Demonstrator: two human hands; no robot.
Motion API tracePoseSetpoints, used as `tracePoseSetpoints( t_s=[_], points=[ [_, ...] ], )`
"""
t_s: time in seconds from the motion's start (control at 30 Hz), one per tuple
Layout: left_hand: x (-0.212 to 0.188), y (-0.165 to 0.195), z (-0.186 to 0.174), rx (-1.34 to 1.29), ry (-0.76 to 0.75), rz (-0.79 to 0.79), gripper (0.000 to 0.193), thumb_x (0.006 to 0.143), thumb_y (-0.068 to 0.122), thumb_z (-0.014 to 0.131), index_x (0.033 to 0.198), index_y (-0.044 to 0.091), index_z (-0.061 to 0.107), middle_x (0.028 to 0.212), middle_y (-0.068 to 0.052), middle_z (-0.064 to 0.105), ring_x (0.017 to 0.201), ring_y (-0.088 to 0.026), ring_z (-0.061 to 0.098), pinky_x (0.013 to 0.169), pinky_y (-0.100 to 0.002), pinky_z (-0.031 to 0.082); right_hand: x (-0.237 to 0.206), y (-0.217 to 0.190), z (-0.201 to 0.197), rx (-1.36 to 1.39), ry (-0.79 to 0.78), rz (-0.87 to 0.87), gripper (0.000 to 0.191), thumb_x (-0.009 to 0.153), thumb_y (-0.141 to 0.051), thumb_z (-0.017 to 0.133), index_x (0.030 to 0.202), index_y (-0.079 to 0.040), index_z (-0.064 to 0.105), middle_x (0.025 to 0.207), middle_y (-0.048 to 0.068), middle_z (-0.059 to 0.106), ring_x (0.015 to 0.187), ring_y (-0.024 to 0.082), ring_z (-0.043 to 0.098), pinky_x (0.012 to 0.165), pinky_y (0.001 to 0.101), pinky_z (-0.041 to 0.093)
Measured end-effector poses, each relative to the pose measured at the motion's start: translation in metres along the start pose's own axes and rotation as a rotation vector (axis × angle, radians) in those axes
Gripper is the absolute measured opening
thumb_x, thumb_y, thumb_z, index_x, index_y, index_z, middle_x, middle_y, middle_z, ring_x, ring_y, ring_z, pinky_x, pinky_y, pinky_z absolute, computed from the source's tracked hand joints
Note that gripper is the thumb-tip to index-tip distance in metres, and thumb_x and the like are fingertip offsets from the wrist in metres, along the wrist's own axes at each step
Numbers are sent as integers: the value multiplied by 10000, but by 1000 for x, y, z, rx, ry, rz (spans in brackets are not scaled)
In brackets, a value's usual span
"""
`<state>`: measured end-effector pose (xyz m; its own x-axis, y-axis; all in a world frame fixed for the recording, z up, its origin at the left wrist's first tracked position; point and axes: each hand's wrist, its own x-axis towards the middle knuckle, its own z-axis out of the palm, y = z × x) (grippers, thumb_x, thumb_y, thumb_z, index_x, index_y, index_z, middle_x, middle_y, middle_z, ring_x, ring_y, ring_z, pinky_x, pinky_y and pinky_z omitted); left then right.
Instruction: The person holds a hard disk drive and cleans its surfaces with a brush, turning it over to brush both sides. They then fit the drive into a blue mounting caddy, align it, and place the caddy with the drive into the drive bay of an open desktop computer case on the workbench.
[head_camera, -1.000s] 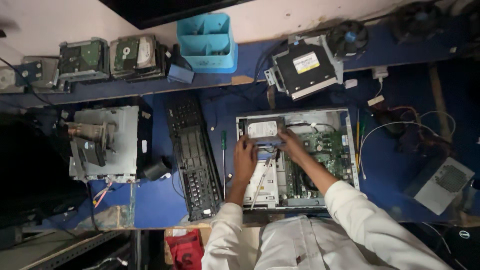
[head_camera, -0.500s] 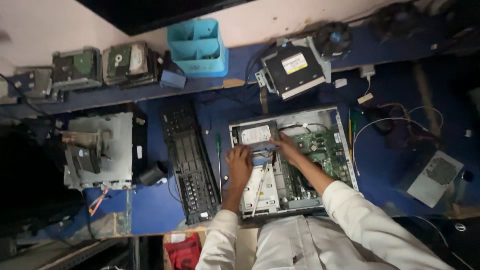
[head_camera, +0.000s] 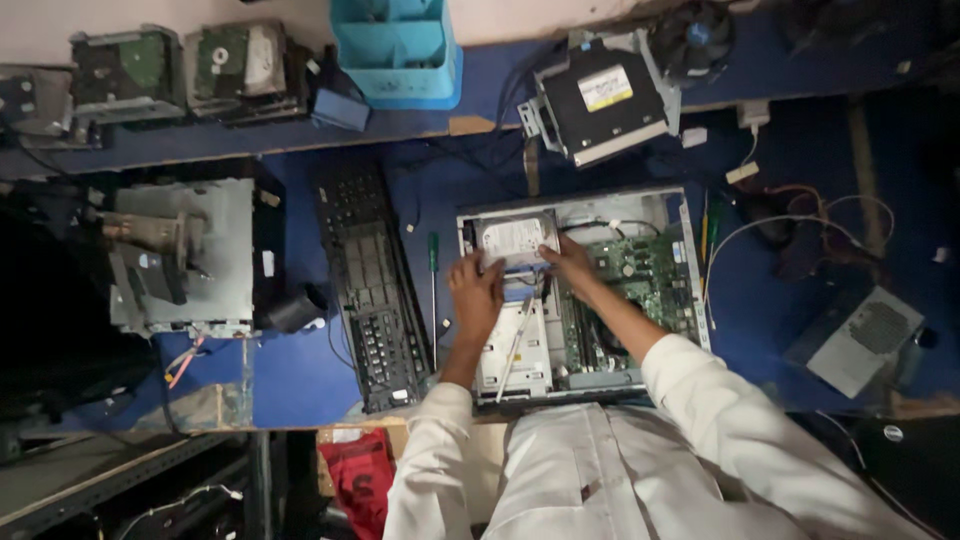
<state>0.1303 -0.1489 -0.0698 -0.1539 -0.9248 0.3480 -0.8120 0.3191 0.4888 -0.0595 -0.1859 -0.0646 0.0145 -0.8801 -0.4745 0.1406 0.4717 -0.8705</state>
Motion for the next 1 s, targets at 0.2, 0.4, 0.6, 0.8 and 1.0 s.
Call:
tracePoseSetpoints(
  t_s=[0.2,0.4,0.6,0.8,1.0],
  points=[
    [5,-5,0,-212,70,-269,805,675,199,850,1393,79,506,1526,-251,366,1397,-424,352,1118,-565,242,-1,-4,-1,-133,0,-4,492,876,-212,788,1308,-53,614,1151,69,721,960,176,672,757,339,568],
    [21,-19,-2,-1169,-141,-849,885,764,111,799,1525,57,352,1375,-163,603,1213,-290,602,998,-391,502,-11,-14,6,115,-51,53,518,848,-166,776,1307,-88,548,1184,49,692,1044,191,669,817,351,580],
    [23,-15,-12,-1054,-242,-781,719,829,101,786,1473,-1,482,1250,-169,694,1092,-290,669,908,-365,545,-17,-21,13,114,16,75,548,866,-126,786,1345,-46,532,1218,111,671,1059,235,637,852,408,534],
    [17,-11,-8,-1002,-74,-684,791,833,158,807,1502,33,403,1369,-166,628,1204,-259,627,995,-342,510,-20,-23,20,353,-25,49,518,863,-92,750,1336,-60,543,1225,73,666,1129,200,633,934,404,536],
    [13,-9,-9,-93,119,-56,713,785,328,856,1383,117,530,1462,-200,522,1351,-401,466,1132,-533,357,-16,-28,19,241,-17,56,452,946,-187,695,1353,-70,539,1235,82,652,1127,232,607,915,457,505]
  ],
)
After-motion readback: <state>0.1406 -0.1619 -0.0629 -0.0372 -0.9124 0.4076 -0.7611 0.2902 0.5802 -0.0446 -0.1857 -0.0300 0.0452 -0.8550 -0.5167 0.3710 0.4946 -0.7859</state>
